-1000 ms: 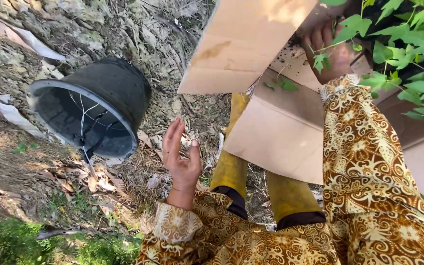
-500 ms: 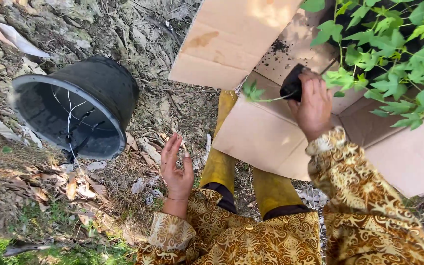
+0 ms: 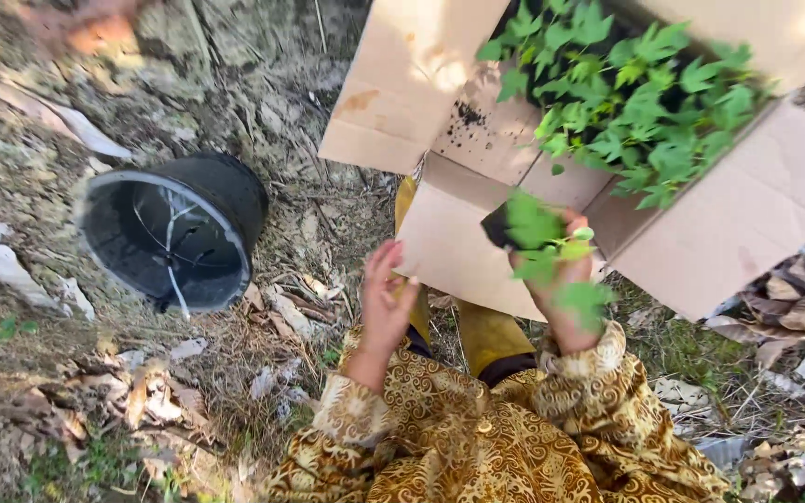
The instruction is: Planting a seedling into the soil and pressing the earth down around it.
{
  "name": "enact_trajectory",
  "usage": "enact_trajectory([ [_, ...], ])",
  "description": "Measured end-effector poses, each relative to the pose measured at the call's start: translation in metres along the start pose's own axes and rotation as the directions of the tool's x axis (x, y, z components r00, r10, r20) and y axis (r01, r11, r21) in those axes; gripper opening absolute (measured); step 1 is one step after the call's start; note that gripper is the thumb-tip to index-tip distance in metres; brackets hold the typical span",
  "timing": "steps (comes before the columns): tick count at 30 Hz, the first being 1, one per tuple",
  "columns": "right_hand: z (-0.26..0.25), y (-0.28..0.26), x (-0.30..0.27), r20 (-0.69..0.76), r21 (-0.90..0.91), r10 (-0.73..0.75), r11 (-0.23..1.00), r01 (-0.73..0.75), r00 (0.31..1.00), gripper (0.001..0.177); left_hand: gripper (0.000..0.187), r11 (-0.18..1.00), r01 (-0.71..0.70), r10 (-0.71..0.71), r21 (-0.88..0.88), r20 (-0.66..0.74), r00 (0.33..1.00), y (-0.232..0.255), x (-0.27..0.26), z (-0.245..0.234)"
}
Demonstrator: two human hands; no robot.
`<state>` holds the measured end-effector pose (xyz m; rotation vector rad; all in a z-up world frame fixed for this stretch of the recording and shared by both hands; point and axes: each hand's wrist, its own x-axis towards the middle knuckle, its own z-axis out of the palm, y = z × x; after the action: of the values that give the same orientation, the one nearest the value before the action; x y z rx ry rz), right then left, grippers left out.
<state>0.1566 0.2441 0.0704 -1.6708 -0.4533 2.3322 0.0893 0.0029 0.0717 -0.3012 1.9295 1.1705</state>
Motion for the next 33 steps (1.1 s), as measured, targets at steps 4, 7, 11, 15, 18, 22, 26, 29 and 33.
enact_trajectory([
  [4, 0.029, -0.031, -0.066, 0.566, -0.627, -0.355, 0.401, 0.668, 0.744, 0.062, 0.064, 0.942, 0.014, 0.061, -0.335, 0.214, 0.975, 0.050, -0.012, 0.024],
  [7, 0.072, -0.058, -0.125, 0.530, -0.761, -0.330, 0.220, 0.610, 0.781, 0.064, 0.061, 0.878, 0.070, 0.115, -0.474, 0.349, 0.930, 0.104, -0.031, 0.023],
  [11, 0.128, -0.083, -0.188, 0.566, -0.752, -0.226, 0.252, 0.609, 0.793, 0.061, 0.067, 0.660, 0.253, 0.174, -0.707, 0.472, 0.864, 0.162, -0.053, 0.006],
  [15, 0.163, -0.085, -0.225, 0.299, -0.021, 0.106, 0.994, -0.104, 0.948, 0.066, 0.054, 0.520, 0.284, 0.232, -0.806, 0.454, 0.860, 0.151, -0.042, 0.002],
  [18, 0.218, -0.109, -0.302, 0.883, -0.384, -0.288, 0.011, 0.923, 0.370, 0.086, 0.053, 0.468, 0.260, 0.293, -0.845, 0.426, 0.856, 0.222, -0.068, -0.034],
  [22, 0.236, -0.111, -0.343, 0.867, -0.413, -0.207, 0.213, 0.886, 0.454, 0.095, 0.053, 0.375, 0.259, 0.333, -0.890, 0.390, 0.859, 0.259, -0.103, -0.065],
  [26, 0.240, -0.109, -0.373, 0.871, -0.361, -0.276, 0.203, 0.910, 0.407, 0.078, 0.050, 0.249, 0.160, 0.606, -0.955, 0.283, 0.744, 0.255, -0.118, -0.076],
  [29, 0.229, -0.103, -0.392, 0.906, -0.162, -0.394, 0.011, 0.987, 0.154, 0.039, 0.050, 0.221, 0.061, 0.493, -0.974, 0.165, 0.854, 0.258, -0.142, -0.086],
  [33, 0.219, -0.101, -0.436, 0.940, -0.054, -0.339, -0.205, 0.977, -0.019, 0.023, 0.045, 0.149, -0.047, 0.432, -0.988, 0.022, 0.901, 0.267, -0.218, -0.089],
])
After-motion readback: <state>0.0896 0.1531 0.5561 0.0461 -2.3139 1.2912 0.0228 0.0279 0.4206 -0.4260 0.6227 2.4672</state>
